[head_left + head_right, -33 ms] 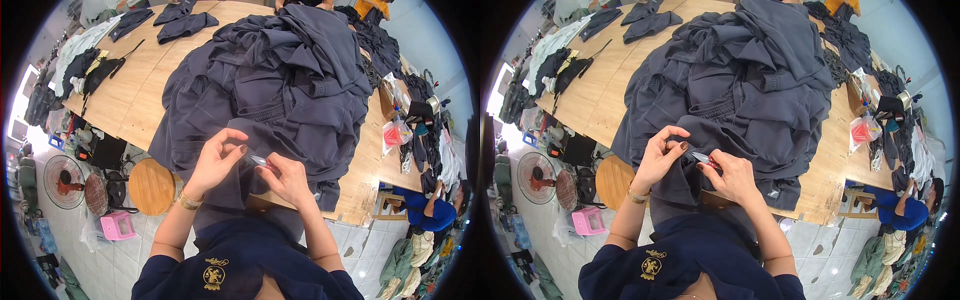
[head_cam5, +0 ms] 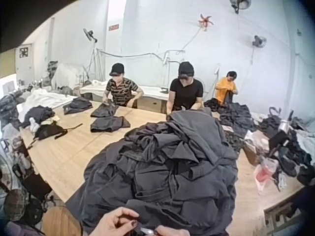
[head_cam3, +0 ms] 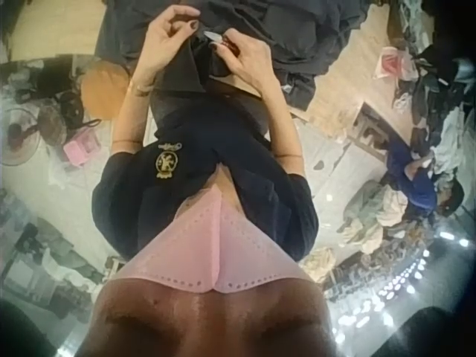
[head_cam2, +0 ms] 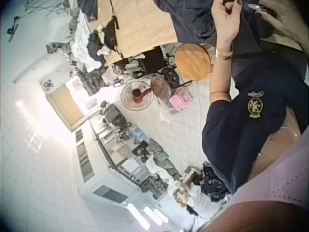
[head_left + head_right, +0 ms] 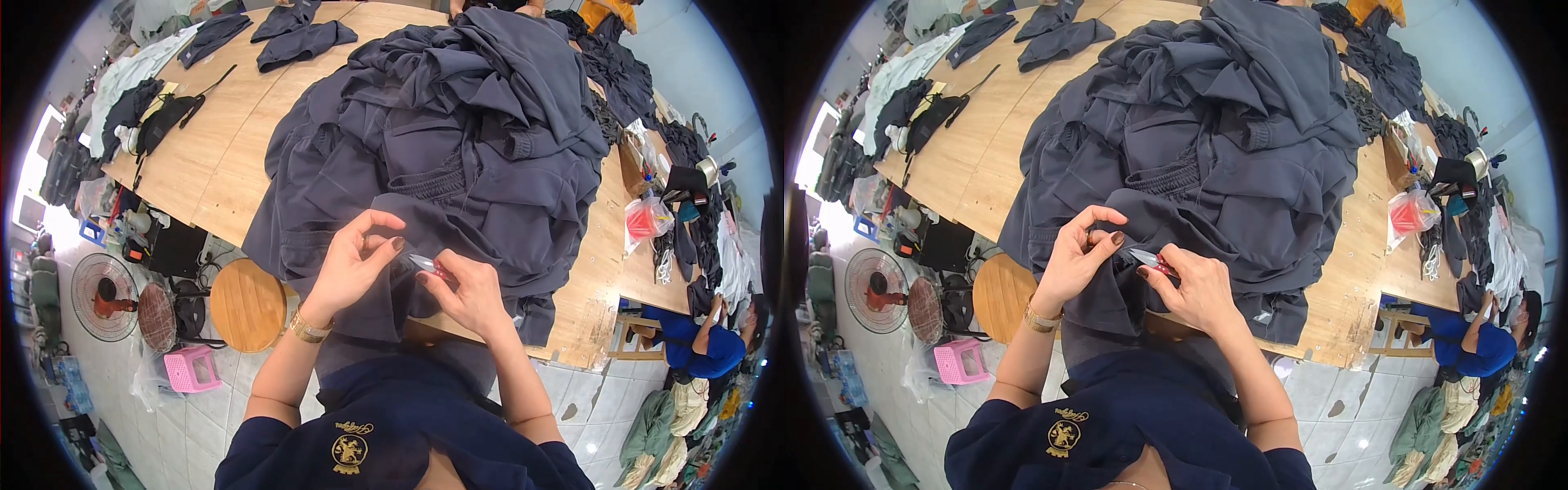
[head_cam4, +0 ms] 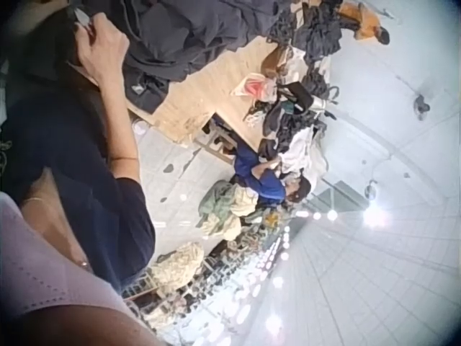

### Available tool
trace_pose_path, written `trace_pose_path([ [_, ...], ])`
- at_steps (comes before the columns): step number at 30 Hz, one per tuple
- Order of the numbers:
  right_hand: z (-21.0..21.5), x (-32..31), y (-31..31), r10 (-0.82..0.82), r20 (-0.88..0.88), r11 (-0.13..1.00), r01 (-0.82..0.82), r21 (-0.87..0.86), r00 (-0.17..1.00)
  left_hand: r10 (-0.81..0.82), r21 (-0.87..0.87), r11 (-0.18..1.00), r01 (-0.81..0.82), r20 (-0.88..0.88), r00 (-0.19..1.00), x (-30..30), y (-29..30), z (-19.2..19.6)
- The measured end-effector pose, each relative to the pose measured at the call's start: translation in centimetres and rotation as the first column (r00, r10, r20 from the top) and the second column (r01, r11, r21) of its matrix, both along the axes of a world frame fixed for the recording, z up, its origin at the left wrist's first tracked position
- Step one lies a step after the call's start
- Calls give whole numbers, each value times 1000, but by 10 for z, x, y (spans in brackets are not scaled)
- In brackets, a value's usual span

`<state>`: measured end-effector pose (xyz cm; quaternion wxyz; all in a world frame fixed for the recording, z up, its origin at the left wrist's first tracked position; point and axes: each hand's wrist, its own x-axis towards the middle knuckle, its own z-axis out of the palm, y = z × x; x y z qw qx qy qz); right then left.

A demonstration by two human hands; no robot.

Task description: Trimming loose threads from garments using thread snips in a factory setting.

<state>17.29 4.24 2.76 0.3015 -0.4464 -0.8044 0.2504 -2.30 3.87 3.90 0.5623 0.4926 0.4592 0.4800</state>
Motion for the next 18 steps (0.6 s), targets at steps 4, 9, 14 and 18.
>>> trace_pose_path([
  [4,1,0,1,14,-2,1000,-14,-6,1000,-4,-6,1000,4,6,1000,0,1,2],
  [9,2,1,2,16,12,1000,-16,-2,1000,5,-1,1000,-5,-21,1000,-1,2,0],
  [14,4,1,3,32,24,999,-32,-10,999,-4,0,1000,4,-30,1000,-1,2,0],
  [18,5,1,4,50,1,999,-50,-7,999,-23,-14,1000,23,-27,999,-1,3,2],
])
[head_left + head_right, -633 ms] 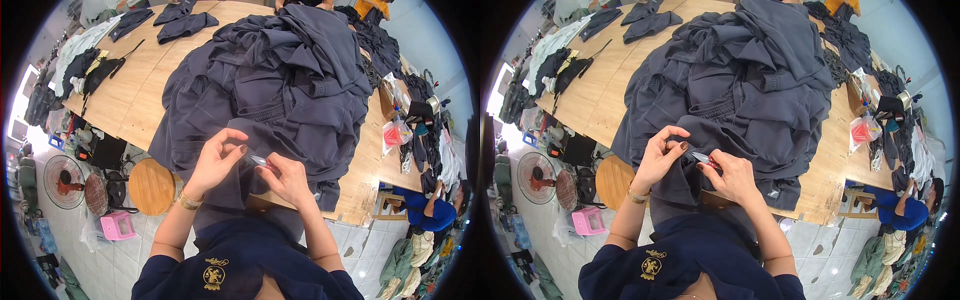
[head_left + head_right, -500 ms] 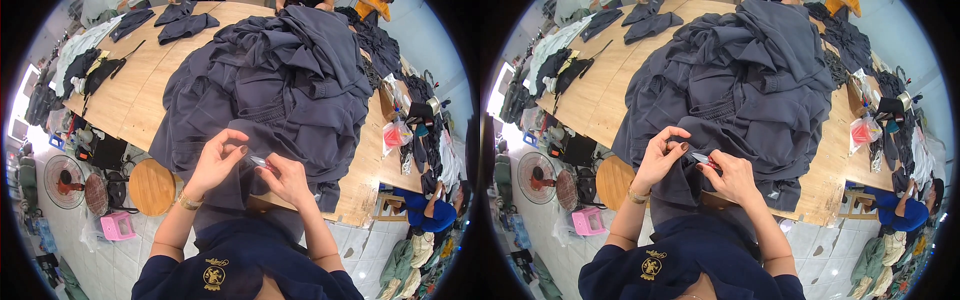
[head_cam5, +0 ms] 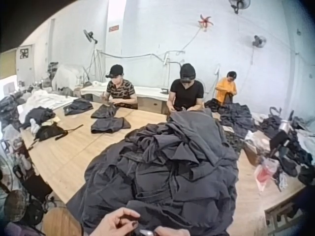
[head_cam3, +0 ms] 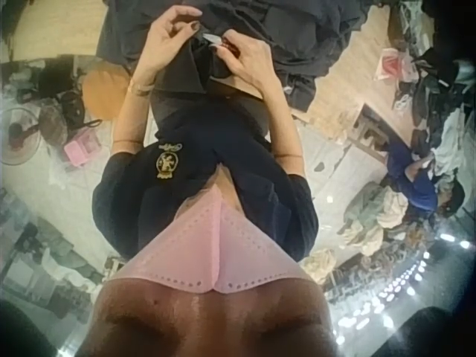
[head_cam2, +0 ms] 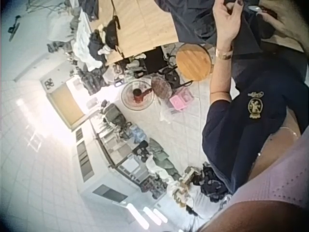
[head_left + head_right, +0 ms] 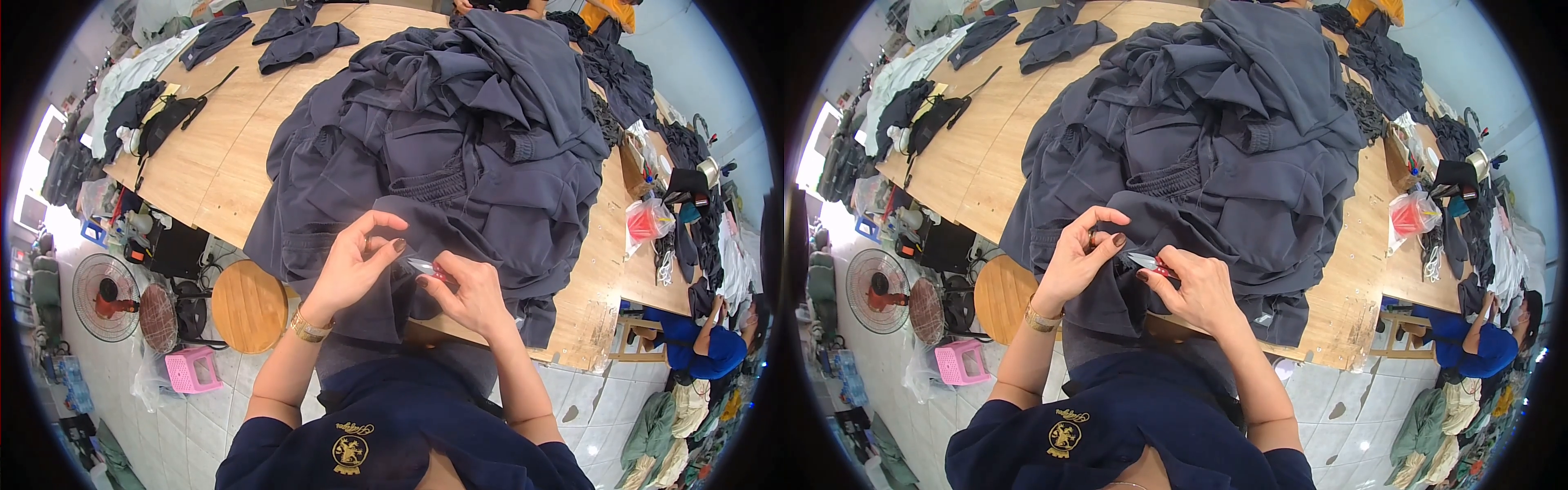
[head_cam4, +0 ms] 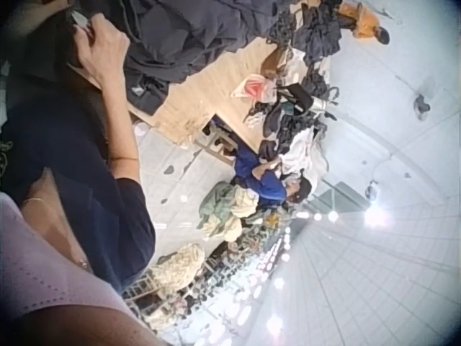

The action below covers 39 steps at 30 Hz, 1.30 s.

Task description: Trimming loose threads from garments using thread snips in a factory setting.

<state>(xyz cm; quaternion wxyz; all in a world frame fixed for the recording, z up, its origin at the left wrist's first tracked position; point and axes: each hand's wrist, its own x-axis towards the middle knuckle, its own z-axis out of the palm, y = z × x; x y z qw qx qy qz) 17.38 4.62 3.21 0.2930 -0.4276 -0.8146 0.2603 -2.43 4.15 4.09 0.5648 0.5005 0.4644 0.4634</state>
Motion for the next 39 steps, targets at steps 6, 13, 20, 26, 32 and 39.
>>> trace_pose_path([
  [6,0,1,1,6,1,1000,-6,27,1000,-12,15,1000,12,11,1000,-1,1,-2],
  [13,-3,3,2,36,16,997,-37,65,999,-44,23,999,45,-20,999,-1,2,3],
  [20,0,3,2,61,0,998,-61,25,998,-125,31,992,126,-18,992,0,4,4],
  [26,-1,3,1,71,-44,996,-72,-44,997,-120,20,993,120,-7,993,1,6,0],
  [32,-10,2,-1,54,-73,991,-62,-115,996,-93,12,996,93,11,996,1,6,0],
  [39,-17,-10,-7,-217,-428,950,89,-300,877,34,-41,999,-32,37,999,-4,8,-18],
])
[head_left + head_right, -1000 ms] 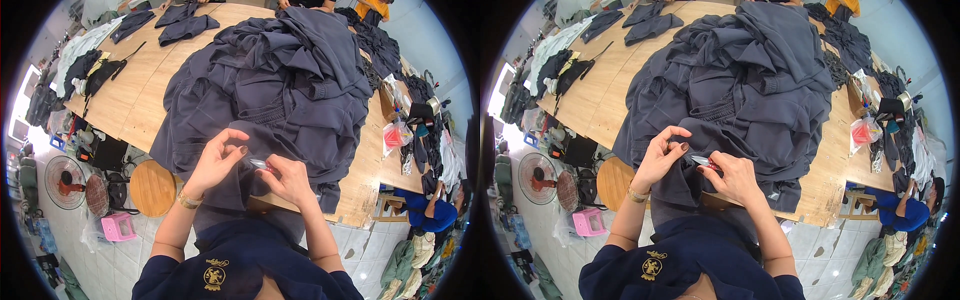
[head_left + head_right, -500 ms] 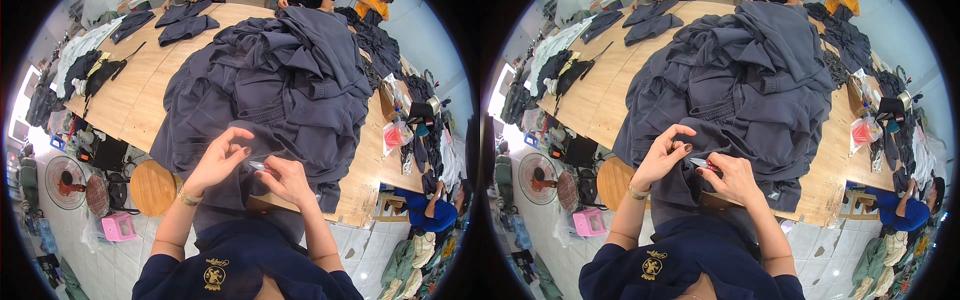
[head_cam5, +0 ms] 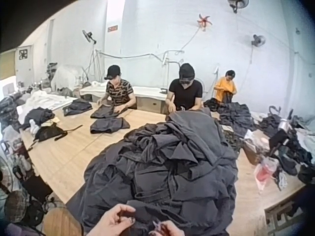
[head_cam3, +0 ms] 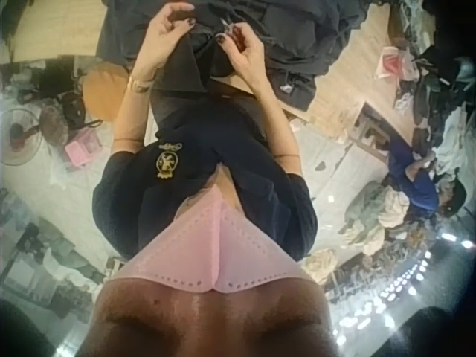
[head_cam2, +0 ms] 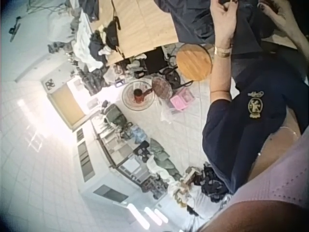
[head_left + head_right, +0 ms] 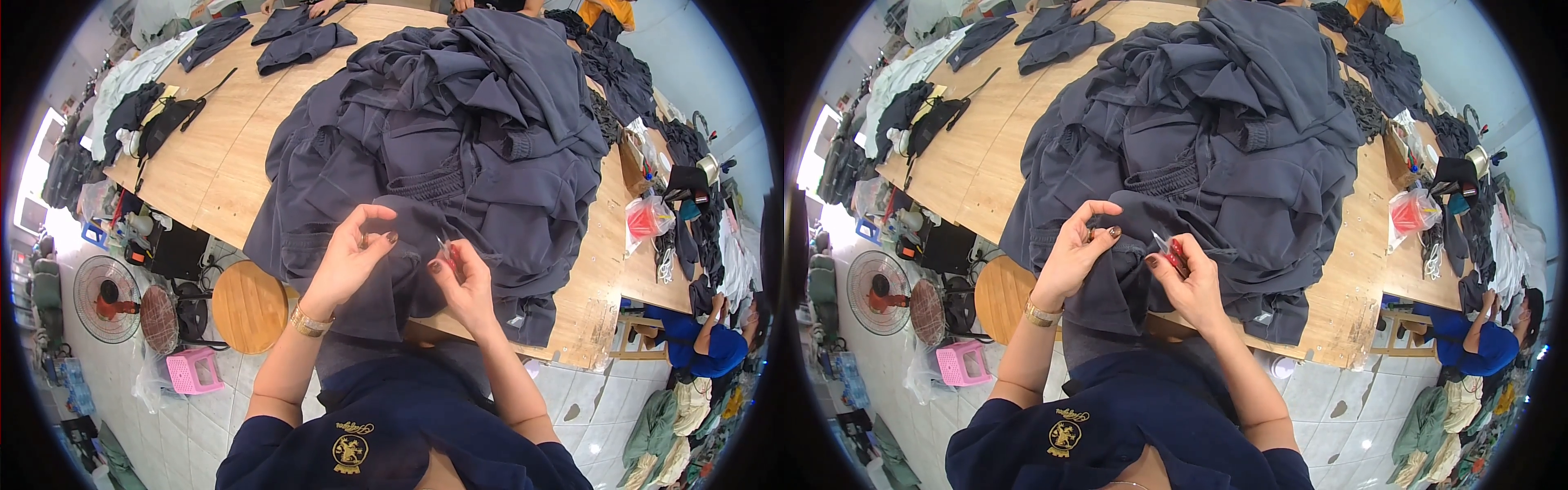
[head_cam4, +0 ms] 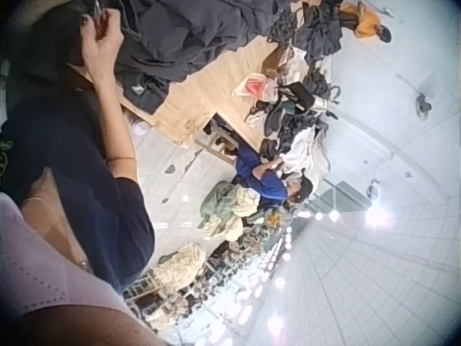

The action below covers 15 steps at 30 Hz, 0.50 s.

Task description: Trimming loose threads from garments using thread snips in a factory setting.

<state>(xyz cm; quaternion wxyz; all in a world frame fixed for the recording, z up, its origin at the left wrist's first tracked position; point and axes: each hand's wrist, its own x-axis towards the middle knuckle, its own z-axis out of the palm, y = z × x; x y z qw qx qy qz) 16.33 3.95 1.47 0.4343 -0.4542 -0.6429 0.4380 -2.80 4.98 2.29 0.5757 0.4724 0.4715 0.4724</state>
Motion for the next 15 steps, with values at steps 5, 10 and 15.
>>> trace_pose_path([
  [5,-2,-17,-2,-18,32,994,15,106,999,109,-126,989,-84,211,971,6,-2,1],
  [10,-10,-18,2,-82,188,954,22,299,979,52,-131,991,-27,188,981,1,-10,9],
  [15,-8,-12,9,-78,-222,989,48,-137,972,45,-79,996,-28,216,975,3,-10,0],
])
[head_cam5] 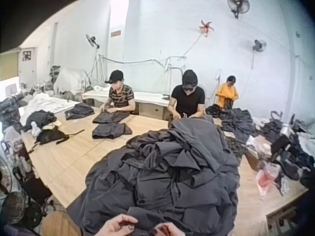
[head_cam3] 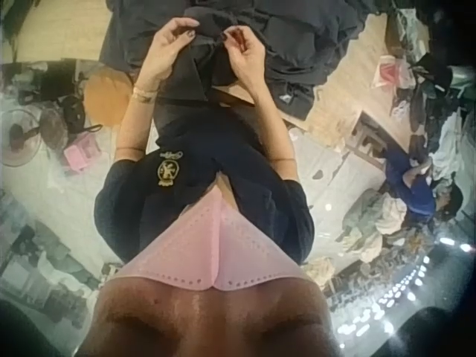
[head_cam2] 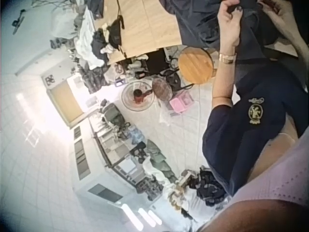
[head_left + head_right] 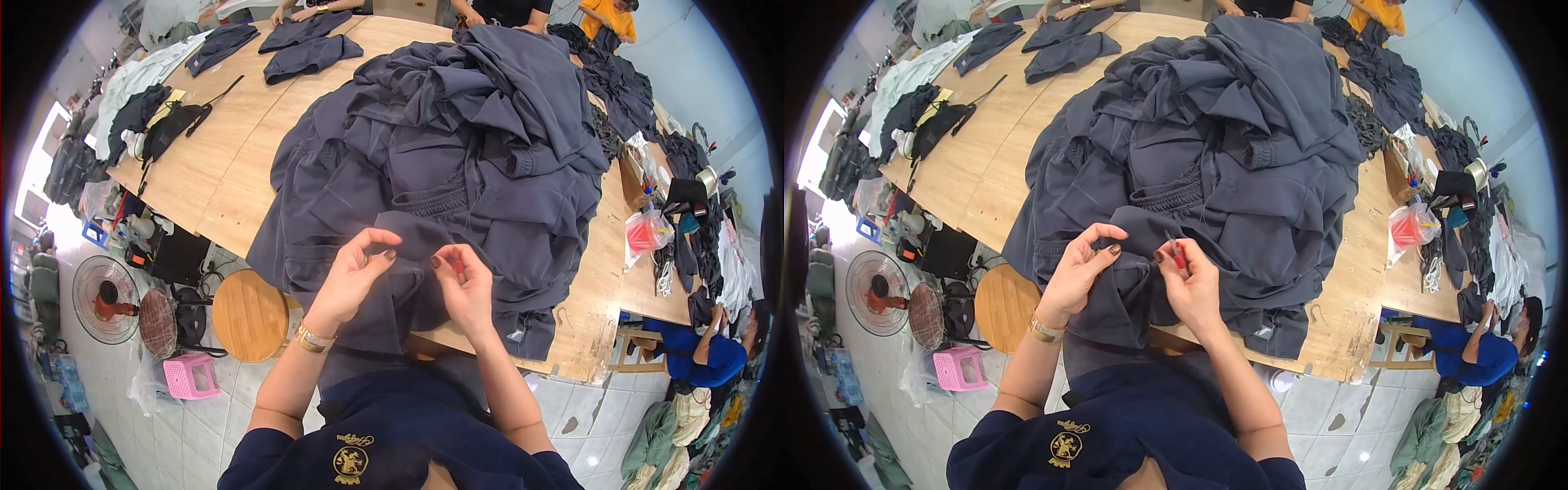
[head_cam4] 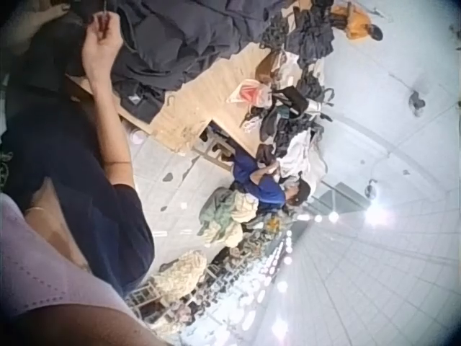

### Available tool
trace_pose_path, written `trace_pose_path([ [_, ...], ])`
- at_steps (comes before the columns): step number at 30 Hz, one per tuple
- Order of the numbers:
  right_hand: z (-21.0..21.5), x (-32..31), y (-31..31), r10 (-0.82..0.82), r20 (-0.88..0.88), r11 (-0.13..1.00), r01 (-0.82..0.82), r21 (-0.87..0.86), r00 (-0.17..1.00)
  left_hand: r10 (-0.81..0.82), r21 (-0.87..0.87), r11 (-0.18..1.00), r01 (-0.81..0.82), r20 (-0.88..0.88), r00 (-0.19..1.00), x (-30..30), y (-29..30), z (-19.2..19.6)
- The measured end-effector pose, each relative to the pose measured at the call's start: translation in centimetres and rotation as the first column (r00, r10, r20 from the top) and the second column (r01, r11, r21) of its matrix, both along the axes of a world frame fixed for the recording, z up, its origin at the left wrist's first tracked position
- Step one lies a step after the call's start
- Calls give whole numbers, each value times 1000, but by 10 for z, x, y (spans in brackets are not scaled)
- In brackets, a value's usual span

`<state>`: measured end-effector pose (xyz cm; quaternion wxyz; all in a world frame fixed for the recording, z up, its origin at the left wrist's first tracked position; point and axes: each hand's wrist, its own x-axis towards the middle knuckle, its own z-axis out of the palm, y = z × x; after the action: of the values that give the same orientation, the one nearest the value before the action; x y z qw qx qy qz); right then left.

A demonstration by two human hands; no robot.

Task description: Trimming loose threads from garments using thread snips in a factory setting.

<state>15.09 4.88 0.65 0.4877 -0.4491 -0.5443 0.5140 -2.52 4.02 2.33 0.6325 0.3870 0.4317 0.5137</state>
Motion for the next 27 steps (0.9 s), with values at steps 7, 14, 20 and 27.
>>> trace_pose_path([
  [7,-5,19,-2,45,135,995,-56,80,990,-37,-2,999,37,48,998,-6,0,-4],
  [14,-6,23,-6,-108,601,896,-184,404,792,-24,22,999,24,-21,999,-8,1,-5],
  [20,0,25,-6,-101,692,863,-283,419,715,-32,43,998,35,-76,997,-4,2,2],
  [27,3,22,-7,-95,697,853,-303,424,711,-21,25,999,25,-125,992,-2,-1,9],
])
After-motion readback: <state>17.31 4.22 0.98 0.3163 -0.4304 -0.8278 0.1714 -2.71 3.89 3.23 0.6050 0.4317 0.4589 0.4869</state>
